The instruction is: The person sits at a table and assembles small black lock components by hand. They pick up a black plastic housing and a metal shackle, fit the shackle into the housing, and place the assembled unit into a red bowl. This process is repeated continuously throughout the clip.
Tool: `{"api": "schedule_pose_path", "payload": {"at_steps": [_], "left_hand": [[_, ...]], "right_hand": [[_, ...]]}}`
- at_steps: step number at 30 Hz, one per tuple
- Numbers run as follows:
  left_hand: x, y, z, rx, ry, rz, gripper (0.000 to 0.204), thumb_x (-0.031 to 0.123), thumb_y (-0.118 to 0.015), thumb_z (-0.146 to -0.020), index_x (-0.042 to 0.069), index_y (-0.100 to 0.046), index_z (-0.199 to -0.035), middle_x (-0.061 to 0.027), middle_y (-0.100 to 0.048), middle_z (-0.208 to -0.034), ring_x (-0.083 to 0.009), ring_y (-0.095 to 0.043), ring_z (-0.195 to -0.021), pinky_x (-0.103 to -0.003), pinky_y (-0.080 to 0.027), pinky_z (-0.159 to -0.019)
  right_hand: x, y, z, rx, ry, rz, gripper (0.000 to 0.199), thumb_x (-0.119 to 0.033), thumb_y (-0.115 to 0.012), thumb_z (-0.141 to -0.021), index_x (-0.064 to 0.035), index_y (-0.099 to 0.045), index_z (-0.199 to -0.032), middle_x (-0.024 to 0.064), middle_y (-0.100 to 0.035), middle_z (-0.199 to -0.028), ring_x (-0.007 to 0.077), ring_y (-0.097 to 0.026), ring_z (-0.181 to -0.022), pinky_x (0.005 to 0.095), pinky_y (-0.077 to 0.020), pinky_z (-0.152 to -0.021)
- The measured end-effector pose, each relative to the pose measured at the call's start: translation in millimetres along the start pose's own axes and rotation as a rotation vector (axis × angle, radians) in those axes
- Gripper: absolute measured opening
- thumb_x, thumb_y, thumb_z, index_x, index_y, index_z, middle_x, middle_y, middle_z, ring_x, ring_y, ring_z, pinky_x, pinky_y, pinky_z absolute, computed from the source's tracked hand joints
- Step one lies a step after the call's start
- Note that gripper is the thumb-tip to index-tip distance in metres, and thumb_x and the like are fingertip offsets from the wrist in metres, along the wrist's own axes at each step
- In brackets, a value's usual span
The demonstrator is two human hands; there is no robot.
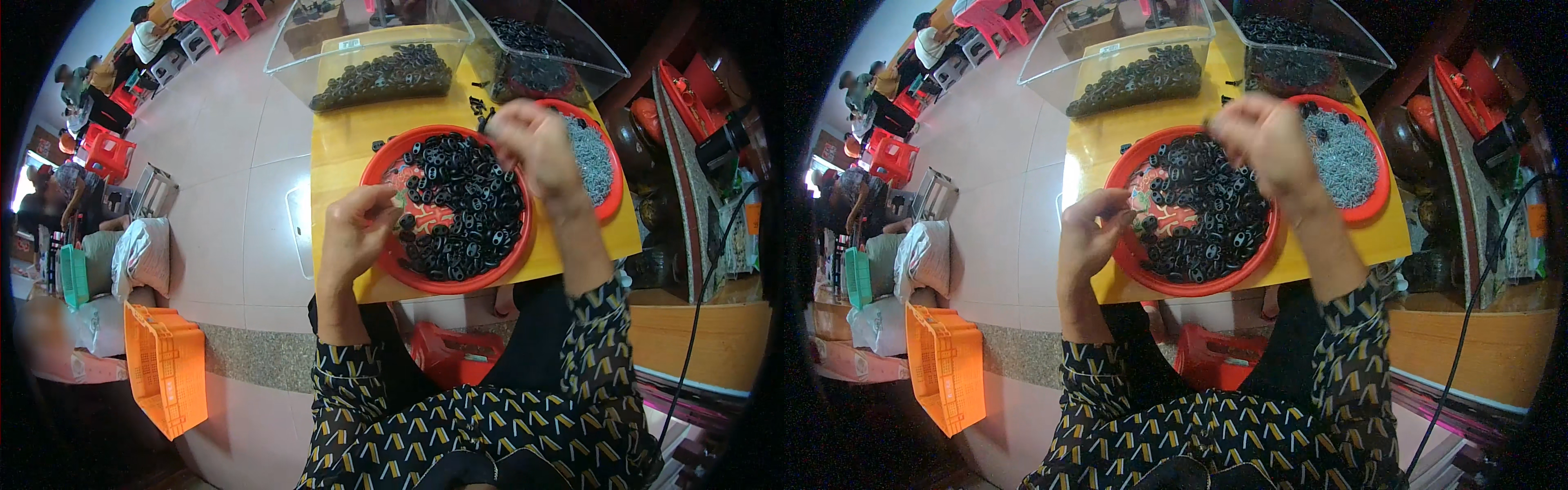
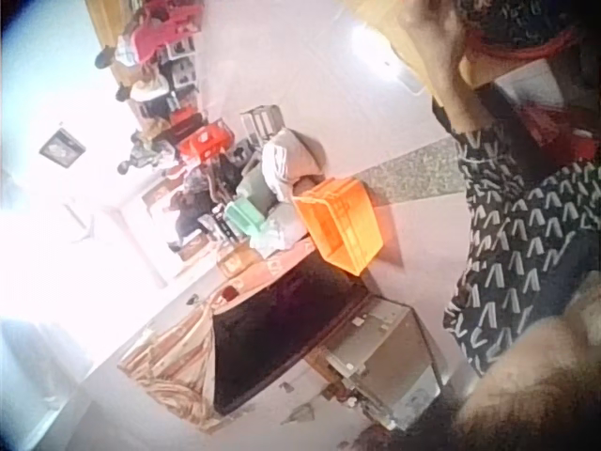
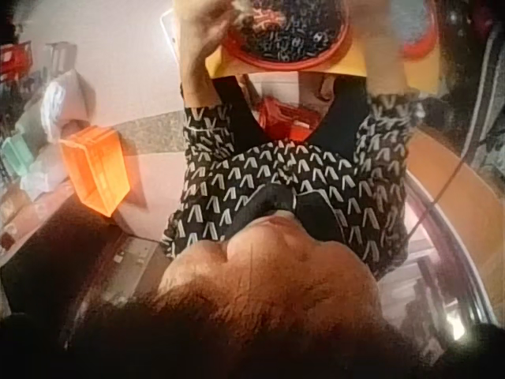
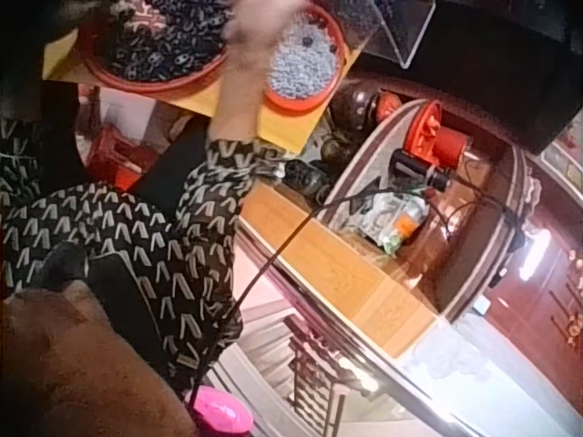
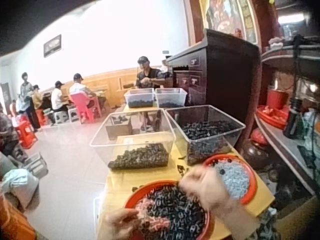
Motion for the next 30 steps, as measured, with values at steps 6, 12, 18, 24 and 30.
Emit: {"api": "schedule_pose_path", "payload": {"at_steps": [6, 12, 18, 24, 30], "left_hand": [[24, -9, 0, -0.103, -0.227, -0.39, 0.017, 0.001, -0.066, -0.06, 0.004, -0.062, -0.076, -0.0107, -0.057, -0.074, -0.0302, -0.052, -0.073, -0.038, -0.043, -0.066], [0, 3, 3, 0.011, -0.207, -0.59, 0.018, -0.002, -0.063, -0.061, 0.003, -0.062, -0.078, -0.0115, -0.057, -0.083, -0.0294, -0.052, -0.083, -0.037, -0.043, -0.074], [-5, 12, 0, 0.153, -0.18, -0.561, 0.019, -0.006, -0.057, -0.06, 0.003, -0.062, -0.076, -0.0118, -0.055, -0.084, -0.0299, -0.049, -0.08, -0.038, -0.04, -0.072], [-6, 6, -1, 0.183, -0.265, -0.552, 0.015, -0.004, -0.057, -0.06, 0.004, -0.063, -0.072, -0.0102, -0.054, -0.082, -0.0296, -0.048, -0.078, -0.039, -0.04, -0.07], [6, -7, -2, 0.101, -0.29, -0.637, 0.013, -0.002, -0.062, -0.061, 0.005, -0.065, -0.071, -0.0074, -0.055, -0.08, -0.0265, -0.049, -0.076, -0.036, -0.042, -0.07]], "right_hand": [[-53, 105, -89, 0.274, 0.14, 0.146, 0.017, -0.015, -0.061, -0.08, 0.0, -0.059, -0.088, 0.002, -0.058, -0.072, 0.0067, -0.053, -0.059, 0.0173, -0.0435, -0.052], [-10, -26, -3, -0.289, 0.381, 0.907, 0.011, -0.01, -0.058, -0.072, -0.0018, -0.062, -0.078, 0.0147, -0.061, -0.076, 0.0258, -0.059, -0.074, 0.0349, -0.0461, -0.069], [20, -48, 27, -0.517, 0.418, 1.135, 0.008, -0.01, -0.059, -0.07, -0.0038, -0.06, -0.074, 0.016, -0.055, -0.075, 0.0328, -0.054, -0.079, 0.0414, -0.0443, -0.072], [32, -72, 33, -0.522, 0.407, 1.266, 0.01, -0.008, -0.059, -0.068, -0.0018, -0.061, -0.077, 0.0157, -0.055, -0.08, 0.0306, -0.053, -0.084, 0.0393, -0.0458, -0.073], [50, -83, 32, -0.482, 0.388, 1.377, 0.012, -0.006, -0.058, -0.067, -0.0017, -0.061, -0.078, 0.0155, -0.055, -0.081, 0.0297, -0.053, -0.083, 0.0378, -0.0463, -0.073]]}}
Point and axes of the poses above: each hand's wrist, its own z-axis away from the middle knuckle, its own y-axis out of the back of the hand, x = y × z, the point moved 8 cm from there along -z, towards the middle knuckle
